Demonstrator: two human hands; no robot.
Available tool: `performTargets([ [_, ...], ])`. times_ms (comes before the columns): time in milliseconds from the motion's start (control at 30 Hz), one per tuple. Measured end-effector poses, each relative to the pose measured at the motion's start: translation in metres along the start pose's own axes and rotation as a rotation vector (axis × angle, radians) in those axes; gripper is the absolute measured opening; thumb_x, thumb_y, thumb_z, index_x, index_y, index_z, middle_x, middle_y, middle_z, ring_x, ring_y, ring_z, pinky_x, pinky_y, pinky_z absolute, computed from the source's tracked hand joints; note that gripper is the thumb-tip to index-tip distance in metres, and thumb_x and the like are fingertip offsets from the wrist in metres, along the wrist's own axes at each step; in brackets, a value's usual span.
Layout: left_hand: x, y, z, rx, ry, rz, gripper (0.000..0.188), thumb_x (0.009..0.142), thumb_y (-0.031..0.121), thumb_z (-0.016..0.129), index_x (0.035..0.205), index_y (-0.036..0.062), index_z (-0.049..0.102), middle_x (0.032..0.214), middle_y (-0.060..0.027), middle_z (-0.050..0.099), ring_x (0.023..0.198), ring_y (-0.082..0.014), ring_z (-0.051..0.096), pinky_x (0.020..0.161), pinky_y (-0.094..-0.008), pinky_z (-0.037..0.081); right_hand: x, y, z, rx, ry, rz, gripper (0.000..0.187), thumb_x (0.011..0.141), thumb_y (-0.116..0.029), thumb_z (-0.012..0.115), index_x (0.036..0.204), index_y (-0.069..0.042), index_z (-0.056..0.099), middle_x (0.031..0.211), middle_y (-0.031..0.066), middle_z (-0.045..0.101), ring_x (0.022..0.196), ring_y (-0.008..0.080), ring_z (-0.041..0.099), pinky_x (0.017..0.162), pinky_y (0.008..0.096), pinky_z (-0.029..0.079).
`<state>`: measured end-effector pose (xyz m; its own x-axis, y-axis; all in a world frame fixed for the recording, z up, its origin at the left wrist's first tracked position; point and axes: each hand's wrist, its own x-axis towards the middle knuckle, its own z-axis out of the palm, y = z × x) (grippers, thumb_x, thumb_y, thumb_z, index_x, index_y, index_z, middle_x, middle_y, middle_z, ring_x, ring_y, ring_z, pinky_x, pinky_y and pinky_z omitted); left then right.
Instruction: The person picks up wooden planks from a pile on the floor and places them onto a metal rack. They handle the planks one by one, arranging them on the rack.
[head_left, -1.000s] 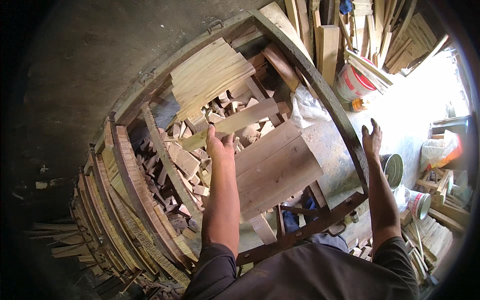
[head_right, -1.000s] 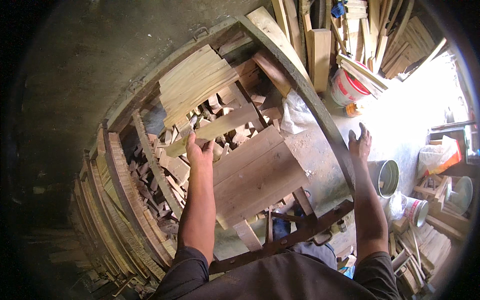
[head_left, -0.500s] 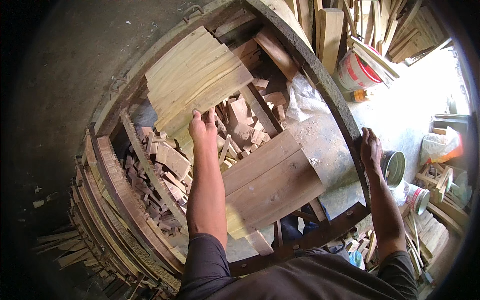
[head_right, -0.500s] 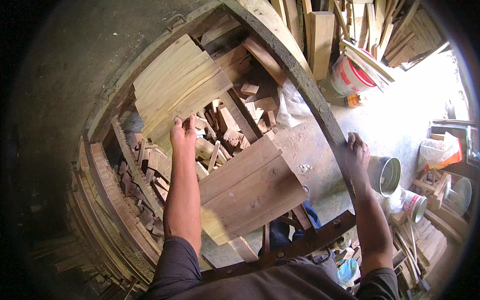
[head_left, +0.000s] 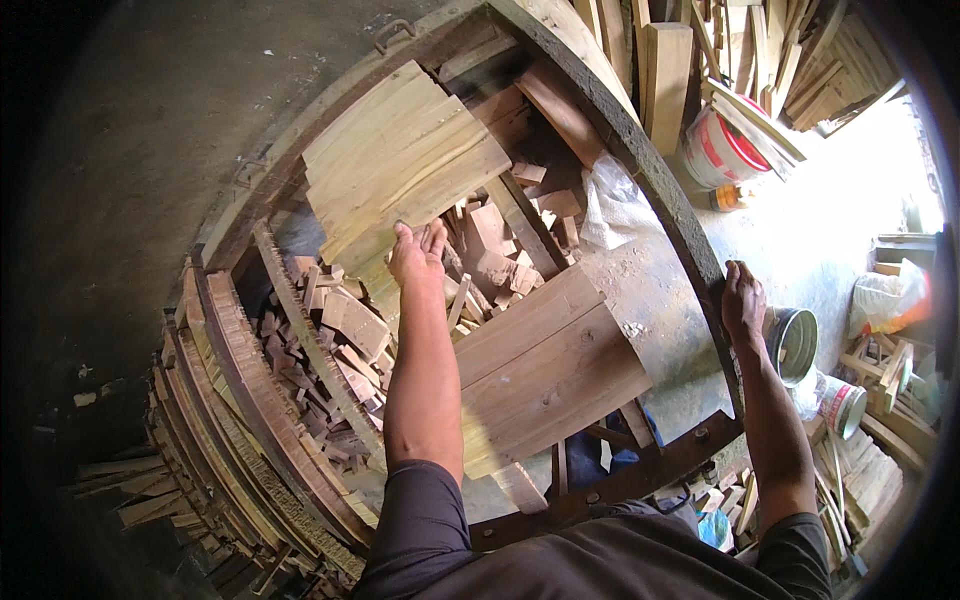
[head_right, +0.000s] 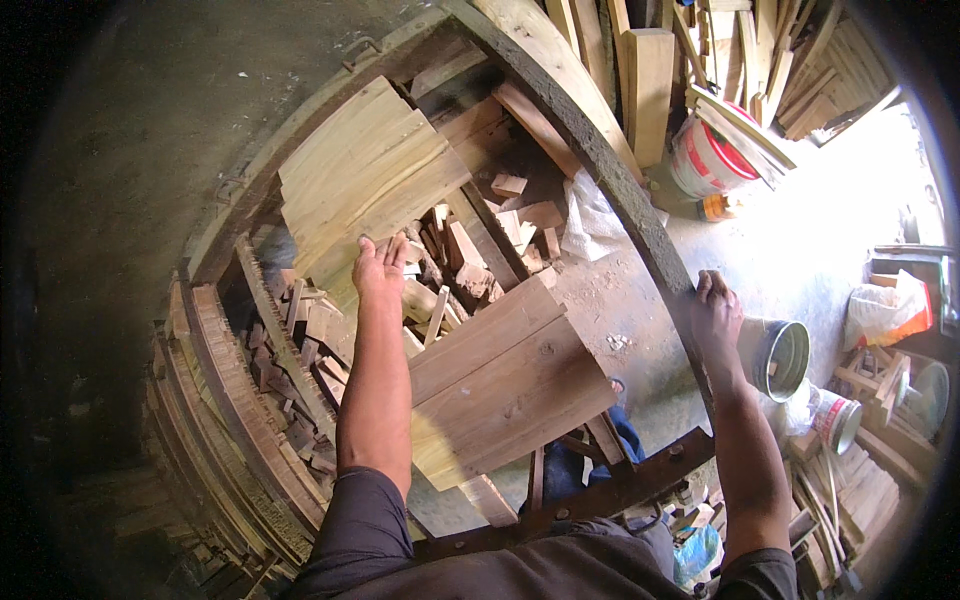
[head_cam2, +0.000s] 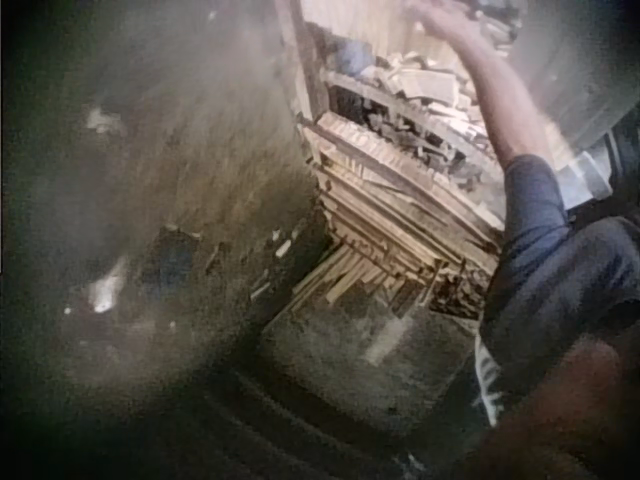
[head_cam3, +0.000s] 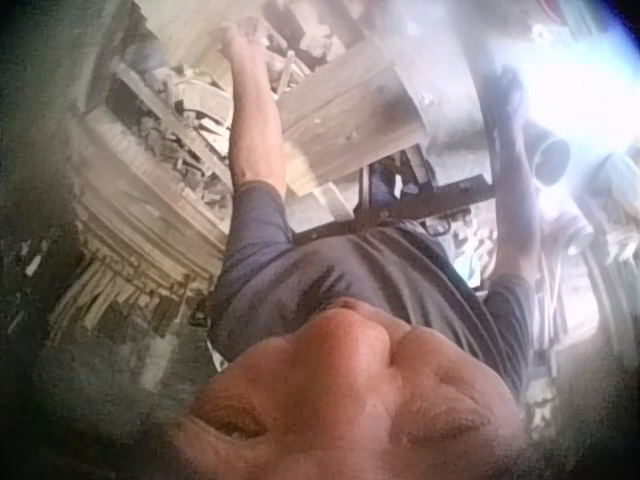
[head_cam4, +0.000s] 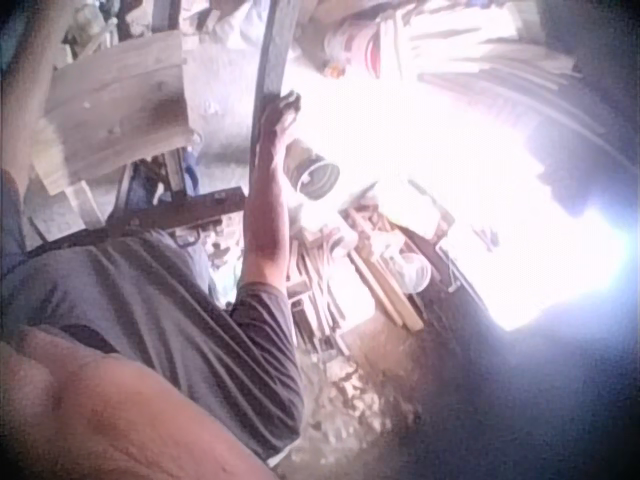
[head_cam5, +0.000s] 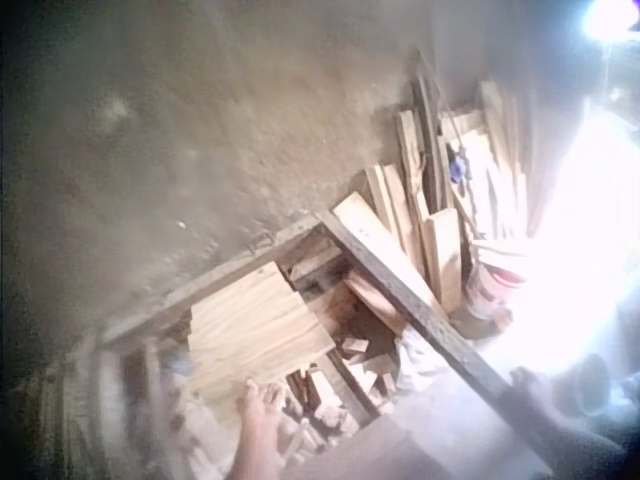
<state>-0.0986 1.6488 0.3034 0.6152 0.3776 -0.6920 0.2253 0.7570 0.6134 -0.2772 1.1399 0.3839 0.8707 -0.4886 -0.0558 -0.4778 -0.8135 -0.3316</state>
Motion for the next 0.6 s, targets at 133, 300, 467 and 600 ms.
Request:
performTargets([
  [133,-0.029,-0.005,0.000,0.300,0.088,0.067,0.049,0.103,0.045,0.054,0.120,-0.0010,0.057,0.109,-0.0175,0.069,0.090,-0.0309,0.071,0.071,-0.0421,0.060,0.000,-0.003,-0.001,0.028,-0.010,0.015,0.036,0.103,-0.032,0.042,0.108,-0.008,0.068,0.098,0.0240,0.070,0.094,0.0466,0.065,0.083,0.0536,0.050],
  [300,-0.116,-0.049,-0.033,1.113,-0.098,0.806,0.044,0.100,0.033,0.058,0.124,-0.0034,0.057,0.117,-0.0208,0.064,0.105,-0.0367,0.061,0.090,-0.0457,0.047,0.001,-0.001,-0.002,-0.006,-0.010,0.015,0.036,0.102,-0.031,0.042,0.106,-0.006,0.068,0.100,0.0248,0.070,0.095,0.0458,0.065,0.085,0.0532,0.050],
  [467,-0.222,-0.073,-0.112,1.686,-0.323,1.106,0.058,0.098,0.030,0.058,0.142,-0.0049,0.045,0.155,-0.0267,0.035,0.145,-0.0470,0.028,0.120,-0.0556,0.020,-0.001,-0.010,-0.010,-0.026,-0.091,0.037,0.041,0.103,-0.033,0.039,0.108,-0.005,0.068,0.105,0.0236,0.070,0.099,0.0450,0.064,0.086,0.0507,0.049],
  [600,-0.239,-0.078,-0.145,1.726,-0.359,1.067,0.059,0.096,0.032,0.059,0.140,-0.0050,0.046,0.158,-0.0259,0.030,0.146,-0.0499,0.024,0.121,-0.0568,0.019,0.000,-0.011,-0.011,-0.092,-0.109,-0.033,0.043,0.103,-0.032,0.037,0.110,-0.004,0.069,0.105,0.0229,0.070,0.099,0.0432,0.065,0.086,0.0491,0.049],
])
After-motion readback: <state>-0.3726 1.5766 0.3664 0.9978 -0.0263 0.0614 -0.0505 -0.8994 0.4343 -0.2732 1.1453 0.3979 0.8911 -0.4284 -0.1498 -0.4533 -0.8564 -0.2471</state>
